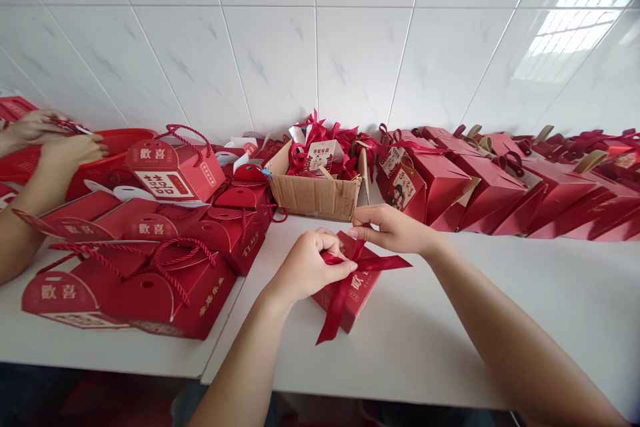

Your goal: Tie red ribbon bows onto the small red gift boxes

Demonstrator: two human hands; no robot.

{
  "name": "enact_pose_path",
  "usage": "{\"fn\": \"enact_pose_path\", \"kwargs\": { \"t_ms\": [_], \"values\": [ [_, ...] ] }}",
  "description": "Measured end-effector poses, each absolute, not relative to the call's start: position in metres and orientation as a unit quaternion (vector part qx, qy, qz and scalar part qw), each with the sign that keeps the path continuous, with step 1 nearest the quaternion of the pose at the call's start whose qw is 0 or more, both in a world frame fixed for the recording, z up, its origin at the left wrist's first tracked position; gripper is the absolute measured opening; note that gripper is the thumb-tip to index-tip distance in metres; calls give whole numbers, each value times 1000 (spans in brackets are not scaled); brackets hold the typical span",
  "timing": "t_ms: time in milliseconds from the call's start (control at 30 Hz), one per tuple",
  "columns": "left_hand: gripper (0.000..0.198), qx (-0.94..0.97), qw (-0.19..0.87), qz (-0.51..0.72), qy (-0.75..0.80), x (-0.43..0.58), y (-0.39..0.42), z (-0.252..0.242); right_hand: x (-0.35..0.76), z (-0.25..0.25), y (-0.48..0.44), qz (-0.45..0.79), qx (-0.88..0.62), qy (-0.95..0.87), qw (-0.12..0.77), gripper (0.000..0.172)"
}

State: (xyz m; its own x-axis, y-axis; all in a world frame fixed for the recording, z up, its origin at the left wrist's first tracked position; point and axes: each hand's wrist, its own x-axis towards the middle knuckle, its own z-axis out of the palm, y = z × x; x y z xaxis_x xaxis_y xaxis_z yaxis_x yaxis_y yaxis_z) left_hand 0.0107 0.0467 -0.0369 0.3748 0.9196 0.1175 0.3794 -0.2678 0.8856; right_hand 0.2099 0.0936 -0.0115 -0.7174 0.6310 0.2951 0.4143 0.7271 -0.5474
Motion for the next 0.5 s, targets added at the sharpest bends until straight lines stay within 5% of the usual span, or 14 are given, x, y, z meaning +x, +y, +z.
{"fn": "enact_pose_path", "kwargs": {
  "t_ms": [500],
  "values": [
    [39,663,466,398,430,7,43,-20,218,6,82,312,-367,-838,257,34]
  ]
}}
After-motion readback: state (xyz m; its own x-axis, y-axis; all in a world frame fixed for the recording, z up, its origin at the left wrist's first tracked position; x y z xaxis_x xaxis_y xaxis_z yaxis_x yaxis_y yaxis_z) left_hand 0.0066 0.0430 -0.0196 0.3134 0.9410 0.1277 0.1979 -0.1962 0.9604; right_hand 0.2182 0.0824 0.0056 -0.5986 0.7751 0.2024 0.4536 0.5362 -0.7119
